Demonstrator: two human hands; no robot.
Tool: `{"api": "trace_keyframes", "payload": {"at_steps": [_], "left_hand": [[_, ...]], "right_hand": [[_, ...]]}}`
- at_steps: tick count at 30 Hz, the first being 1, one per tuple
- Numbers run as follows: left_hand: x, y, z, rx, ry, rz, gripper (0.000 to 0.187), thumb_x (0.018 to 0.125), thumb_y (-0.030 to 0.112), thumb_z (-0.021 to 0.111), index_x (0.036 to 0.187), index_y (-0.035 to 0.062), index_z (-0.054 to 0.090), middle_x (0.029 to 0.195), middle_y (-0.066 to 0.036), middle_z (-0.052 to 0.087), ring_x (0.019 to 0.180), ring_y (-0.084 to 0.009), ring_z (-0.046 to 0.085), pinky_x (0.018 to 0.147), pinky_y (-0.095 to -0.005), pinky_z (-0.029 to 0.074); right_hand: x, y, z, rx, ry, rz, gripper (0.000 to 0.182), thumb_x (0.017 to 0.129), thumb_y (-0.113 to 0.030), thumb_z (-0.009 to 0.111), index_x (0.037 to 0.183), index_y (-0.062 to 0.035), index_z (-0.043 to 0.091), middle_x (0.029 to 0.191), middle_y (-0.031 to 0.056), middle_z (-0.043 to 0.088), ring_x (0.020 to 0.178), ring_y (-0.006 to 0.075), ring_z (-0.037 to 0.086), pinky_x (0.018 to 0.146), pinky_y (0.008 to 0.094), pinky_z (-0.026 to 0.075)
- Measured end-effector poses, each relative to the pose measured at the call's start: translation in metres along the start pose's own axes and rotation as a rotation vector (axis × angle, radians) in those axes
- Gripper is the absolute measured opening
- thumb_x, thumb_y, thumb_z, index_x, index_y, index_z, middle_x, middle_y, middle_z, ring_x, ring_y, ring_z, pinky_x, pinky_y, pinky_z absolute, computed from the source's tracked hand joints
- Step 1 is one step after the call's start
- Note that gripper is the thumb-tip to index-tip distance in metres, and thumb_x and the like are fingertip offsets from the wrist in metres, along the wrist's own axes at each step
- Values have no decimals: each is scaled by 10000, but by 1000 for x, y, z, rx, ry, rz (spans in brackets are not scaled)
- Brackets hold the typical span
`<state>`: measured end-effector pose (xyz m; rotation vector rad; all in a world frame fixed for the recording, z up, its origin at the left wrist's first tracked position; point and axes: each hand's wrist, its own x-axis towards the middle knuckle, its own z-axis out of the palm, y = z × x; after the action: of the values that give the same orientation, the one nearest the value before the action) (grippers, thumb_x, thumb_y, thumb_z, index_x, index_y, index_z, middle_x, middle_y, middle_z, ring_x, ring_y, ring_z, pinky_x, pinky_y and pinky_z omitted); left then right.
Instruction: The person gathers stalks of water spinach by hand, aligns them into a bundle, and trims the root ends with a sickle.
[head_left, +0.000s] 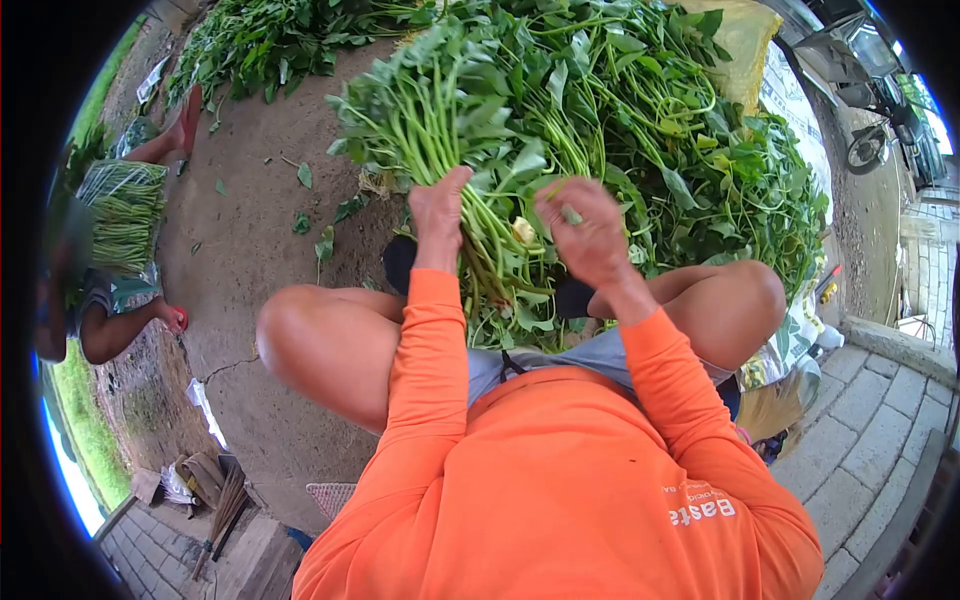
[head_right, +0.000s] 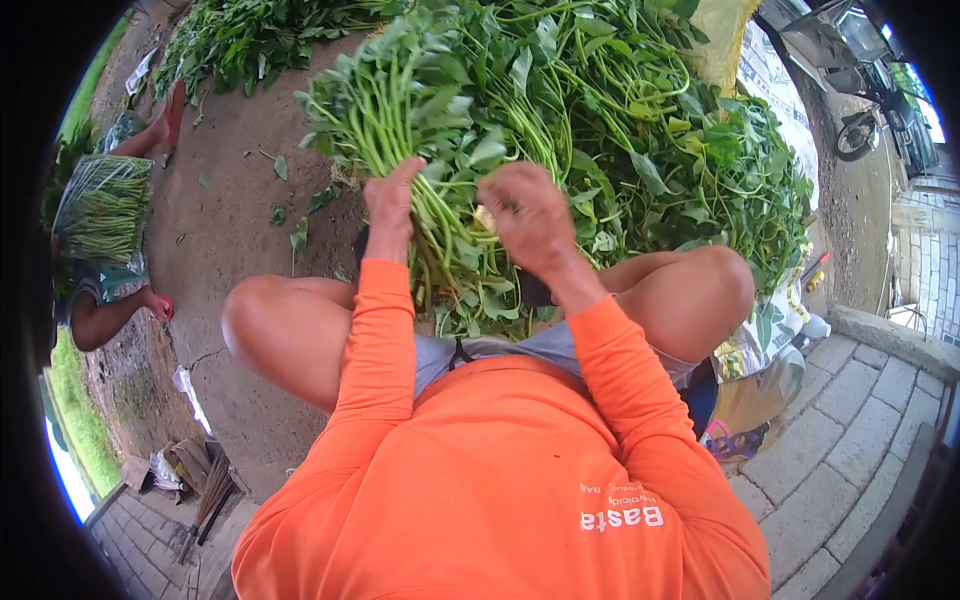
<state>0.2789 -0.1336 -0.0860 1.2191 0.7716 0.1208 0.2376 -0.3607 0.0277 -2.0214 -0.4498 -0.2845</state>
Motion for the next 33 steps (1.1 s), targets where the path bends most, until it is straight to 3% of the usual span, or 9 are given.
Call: {"api": "trace_keyframes", "payload": {"at_steps": [1, 3, 4, 5, 10, 14, 17, 26, 33], "left_hand": [[-19, 38, -4, -12, -27, 54, 383, 771, 93, 873, 1099, -58, 745, 1036, -131, 763, 861, -226, 698, 824, -360, 558], [-6, 62, -26, 39, 34, 125, 351, 779, 60, 857, 1100, -50, 765, 1019, -138, 769, 853, -232, 709, 820, -367, 564], [-2, 72, -33, 45, 83, 211, 267, 806, 98, 875, 1000, -59, 781, 920, -152, 778, 728, -213, 727, 651, -351, 607], [0, 84, -37, 23, 119, 278, 309, 802, 110, 879, 1025, -77, 774, 923, -157, 771, 728, -218, 724, 647, -358, 602], [-44, 162, -33, -49, 257, 335, 298, 806, 103, 898, 1001, -71, 755, 907, -123, 733, 717, -199, 697, 623, -358, 581], [-58, 181, -43, -79, 270, 264, 298, 818, 92, 884, 1006, -99, 753, 950, -141, 732, 761, -206, 701, 649, -362, 596], [-64, 173, -54, -88, 199, 300, 295, 837, 127, 894, 1023, -51, 748, 915, -74, 697, 742, -162, 672, 644, -329, 567], [-53, 156, -56, -165, 128, 221, 327, 864, 147, 872, 1097, -38, 735, 931, -54, 694, 755, -148, 663, 674, -312, 555], [-50, 155, -45, -292, 48, 189, 362, 858, 83, 845, 1175, -25, 709, 1025, -61, 710, 850, -151, 677, 762, -310, 563]], "right_hand": [[10, 28, -20, 143, 187, 331, 99, 948, -122, 771, 983, -29, 777, 969, 58, 764, 983, 245, 693, 864, 369, 554], [34, 64, -66, -576, 345, 721, 804, 918, -320, 775, 1550, 43, 434, 1430, 300, 574, 1325, 407, 581, 1122, 450, 474], [31, 96, -84, -640, 265, 826, 1074, 884, -394, 790, 1632, 84, 186, 1577, 389, 356, 1441, 477, 457, 1202, 476, 397], [26, 121, -87, -720, 326, 855, 797, 899, -342, 746, 1538, 45, 469, 1446, 326, 575, 1312, 403, 608, 1112, 439, 482], [5, 151, -18, -187, -68, 885, 297, 885, -261, 657, 1004, -45, 824, 918, 169, 802, 863, 263, 769, 829, 388, 591], [-46, 194, 84, -438, -617, 789, 419, 853, -374, 725, 1012, 11, 768, 1060, 244, 775, 1032, 359, 752, 911, 429, 582], [-60, 160, 124, -434, -347, 1027, 724, 835, -467, 787, 1316, 41, 600, 1357, 282, 651, 1345, 441, 587, 1128, 482, 470], [-21, 127, 96, -341, -264, 944, 487, 902, -252, 663, 1275, 46, 567, 1149, 336, 719, 1084, 507, 700, 963, 525, 547], [74, -13, -39, -351, -171, 686, 556, 898, -236, 696, 1357, 57, 583, 1067, 268, 744, 981, 359, 736, 897, 431, 548]]}}
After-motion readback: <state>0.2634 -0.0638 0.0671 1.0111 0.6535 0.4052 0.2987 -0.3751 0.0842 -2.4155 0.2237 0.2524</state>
